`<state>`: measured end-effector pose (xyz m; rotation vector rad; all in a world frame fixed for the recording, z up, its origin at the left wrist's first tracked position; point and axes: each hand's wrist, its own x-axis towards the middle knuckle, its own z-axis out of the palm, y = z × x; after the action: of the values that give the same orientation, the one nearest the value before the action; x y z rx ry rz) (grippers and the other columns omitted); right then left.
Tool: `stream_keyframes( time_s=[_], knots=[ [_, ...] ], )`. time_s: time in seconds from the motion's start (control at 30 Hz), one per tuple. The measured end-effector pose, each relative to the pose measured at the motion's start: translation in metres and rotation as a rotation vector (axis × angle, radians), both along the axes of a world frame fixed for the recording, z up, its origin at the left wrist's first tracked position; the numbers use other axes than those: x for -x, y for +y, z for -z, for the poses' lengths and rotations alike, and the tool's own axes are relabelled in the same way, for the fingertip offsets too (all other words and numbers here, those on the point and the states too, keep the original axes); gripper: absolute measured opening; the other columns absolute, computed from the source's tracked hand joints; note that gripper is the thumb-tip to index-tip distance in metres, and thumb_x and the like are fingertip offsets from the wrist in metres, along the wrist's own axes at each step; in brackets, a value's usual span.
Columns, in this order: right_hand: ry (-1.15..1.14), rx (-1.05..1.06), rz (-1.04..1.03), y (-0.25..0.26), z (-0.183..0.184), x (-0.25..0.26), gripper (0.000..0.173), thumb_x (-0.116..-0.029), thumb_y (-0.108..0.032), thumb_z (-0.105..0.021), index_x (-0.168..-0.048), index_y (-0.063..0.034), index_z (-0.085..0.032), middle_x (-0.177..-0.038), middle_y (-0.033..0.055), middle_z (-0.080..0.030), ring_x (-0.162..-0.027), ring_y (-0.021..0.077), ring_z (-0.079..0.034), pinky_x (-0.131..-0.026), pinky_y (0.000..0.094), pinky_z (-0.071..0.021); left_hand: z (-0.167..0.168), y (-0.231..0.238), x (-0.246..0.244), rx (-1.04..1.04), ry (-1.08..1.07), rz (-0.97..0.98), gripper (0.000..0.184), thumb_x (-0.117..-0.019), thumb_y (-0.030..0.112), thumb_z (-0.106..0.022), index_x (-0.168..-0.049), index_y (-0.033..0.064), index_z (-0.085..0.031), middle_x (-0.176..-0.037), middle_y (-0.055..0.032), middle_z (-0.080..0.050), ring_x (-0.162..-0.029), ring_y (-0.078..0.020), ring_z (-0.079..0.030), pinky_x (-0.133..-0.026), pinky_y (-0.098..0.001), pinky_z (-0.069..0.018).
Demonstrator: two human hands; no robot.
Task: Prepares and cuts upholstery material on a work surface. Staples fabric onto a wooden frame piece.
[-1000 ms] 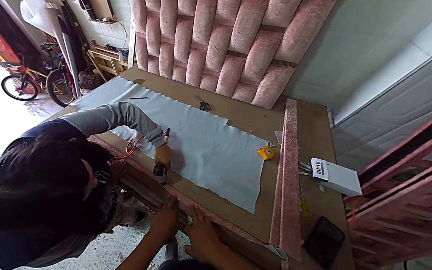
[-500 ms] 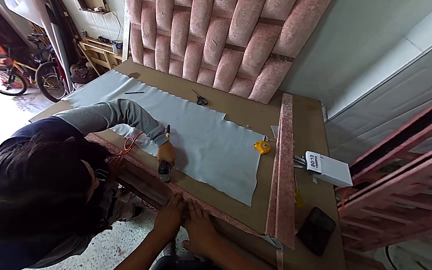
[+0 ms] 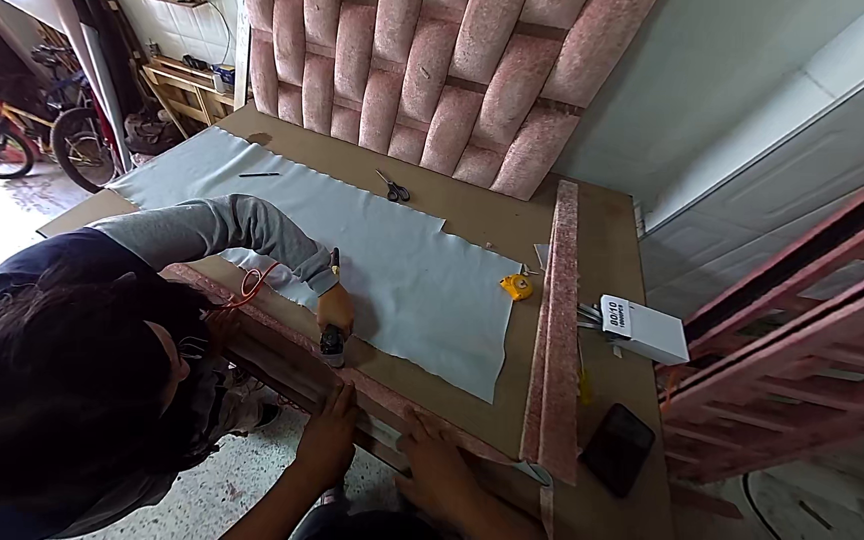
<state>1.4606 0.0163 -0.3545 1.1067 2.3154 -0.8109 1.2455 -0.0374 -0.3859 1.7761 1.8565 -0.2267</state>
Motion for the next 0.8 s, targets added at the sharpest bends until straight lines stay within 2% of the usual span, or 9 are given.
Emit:
stream_keyframes(
  time_s=[0.07, 0.17, 0.27, 0.33, 0.4, 0.47, 0.53, 0.67, 0.8],
  knots=[
    [-0.023, -0.004, -0.029, -0.012, 0.007, 0.0, 0.062, -0.0917, -0.057, -0.062, -0.134, -0.0113, -0.065, -0.171, 0.0182, -0.015, -0.157, 0.04, -0.015, -0.119, 0.0629, -0.0282, -0.004, -0.003, -0.003, -0.026, -0.008, -0.025, 0.048, -0.0922, 0.019, -0.062, -0.139, 0.0086, -0.061, -0.171, -0.0099, -0.021, -0.159, -0.0302, -0.013, -0.126, -0.0534, -0.0208],
    [-0.015, -0.01, -0.031, -0.021, 0.012, 0.001, 0.063, -0.0894, -0.058, -0.064, -0.132, -0.012, -0.067, -0.171, 0.0204, -0.011, -0.157, 0.0428, -0.01, -0.119, 0.0642, -0.0279, -0.005, -0.004, -0.024, -0.153, -0.091, -0.047, 0.031, -0.0982, 0.02, -0.054, -0.123, 0.0074, -0.068, -0.165, -0.0079, -0.036, -0.157, -0.0275, -0.023, -0.125, -0.0498, -0.0267],
    [-0.028, -0.006, -0.048, -0.024, 0.01, 0.003, 0.069, -0.0901, -0.058, -0.064, -0.143, -0.0138, -0.06, -0.171, 0.0228, -0.009, -0.158, 0.044, -0.006, -0.118, 0.067, -0.025, 0.005, -0.003, -0.053, -0.244, -0.245, -0.015, 0.028, -0.1015, 0.014, -0.05, -0.119, 0.0081, -0.07, -0.161, -0.0078, -0.044, -0.155, -0.0261, -0.029, -0.127, -0.0477, -0.0255],
    [-0.02, -0.008, -0.066, -0.024, 0.009, 0.0, 0.071, -0.0897, -0.057, -0.065, -0.142, -0.0089, -0.059, -0.171, 0.023, -0.008, -0.158, 0.0441, -0.005, -0.118, 0.0675, -0.0247, 0.02, -0.006, -0.066, -0.241, -0.267, 0.026, 0.033, -0.1029, 0.008, -0.045, -0.125, 0.0089, -0.07, -0.163, -0.0052, -0.042, -0.156, -0.0251, -0.027, -0.127, -0.0494, -0.0255],
    [0.033, 0.017, -0.064, -0.022, 0.008, -0.005, 0.068, -0.09, -0.057, -0.065, -0.139, -0.0107, -0.061, -0.171, 0.0202, -0.012, -0.158, 0.0418, -0.007, -0.119, 0.0661, -0.0247, 0.025, -0.01, -0.068, -0.242, -0.232, 0.047, 0.035, -0.1015, 0.004, -0.045, -0.125, 0.0103, -0.071, -0.165, -0.0026, -0.039, -0.157, -0.024, -0.025, -0.126, -0.0495, -0.0259],
    [0.116, 0.08, -0.002, -0.016, 0.0, -0.013, 0.06, -0.0911, -0.058, -0.064, -0.132, -0.0144, -0.065, -0.17, 0.0144, -0.023, -0.157, 0.0368, -0.017, -0.12, 0.0623, -0.0283, 0.024, -0.013, -0.064, -0.237, -0.21, 0.051, 0.033, -0.1006, 0.006, -0.049, -0.123, 0.0107, -0.072, -0.165, -0.0014, -0.038, -0.157, -0.0229, -0.026, -0.126, -0.0491, -0.0267],
    [0.154, 0.076, 0.092, -0.009, -0.011, -0.026, 0.059, -0.0925, -0.059, -0.062, -0.133, -0.0154, -0.065, -0.166, 0.0139, -0.032, -0.153, 0.0358, -0.029, -0.117, 0.059, -0.0349, 0.024, -0.013, -0.066, -0.225, -0.193, 0.068, 0.03, -0.1, 0.01, -0.052, -0.122, 0.0092, -0.072, -0.166, -0.0017, -0.037, -0.157, -0.023, -0.025, -0.126, -0.0488, -0.0264],
    [0.072, 0.015, 0.18, -0.009, -0.015, -0.057, 0.064, -0.0928, -0.064, -0.058, -0.133, -0.0141, -0.064, -0.167, 0.0179, -0.028, -0.153, 0.0386, -0.028, -0.116, 0.0567, -0.038, 0.023, -0.01, -0.068, -0.2, -0.137, 0.095, 0.028, -0.0961, 0.011, -0.056, -0.117, 0.0056, -0.072, -0.167, -0.0014, -0.034, -0.157, -0.0227, -0.024, -0.126, -0.0475, -0.0275],
    [0.005, 0.032, 0.147, -0.024, 0.004, -0.085, 0.067, -0.0912, -0.064, -0.06, -0.129, -0.0083, -0.067, -0.17, 0.0204, -0.017, -0.157, 0.0417, -0.015, -0.12, 0.057, -0.0321, 0.011, -0.006, -0.074, -0.127, -0.112, 0.071, 0.031, -0.0971, 0.013, -0.054, -0.122, 0.0074, -0.071, -0.167, -0.0029, -0.034, -0.157, -0.0237, -0.023, -0.126, -0.0474, -0.0257]
  ],
)
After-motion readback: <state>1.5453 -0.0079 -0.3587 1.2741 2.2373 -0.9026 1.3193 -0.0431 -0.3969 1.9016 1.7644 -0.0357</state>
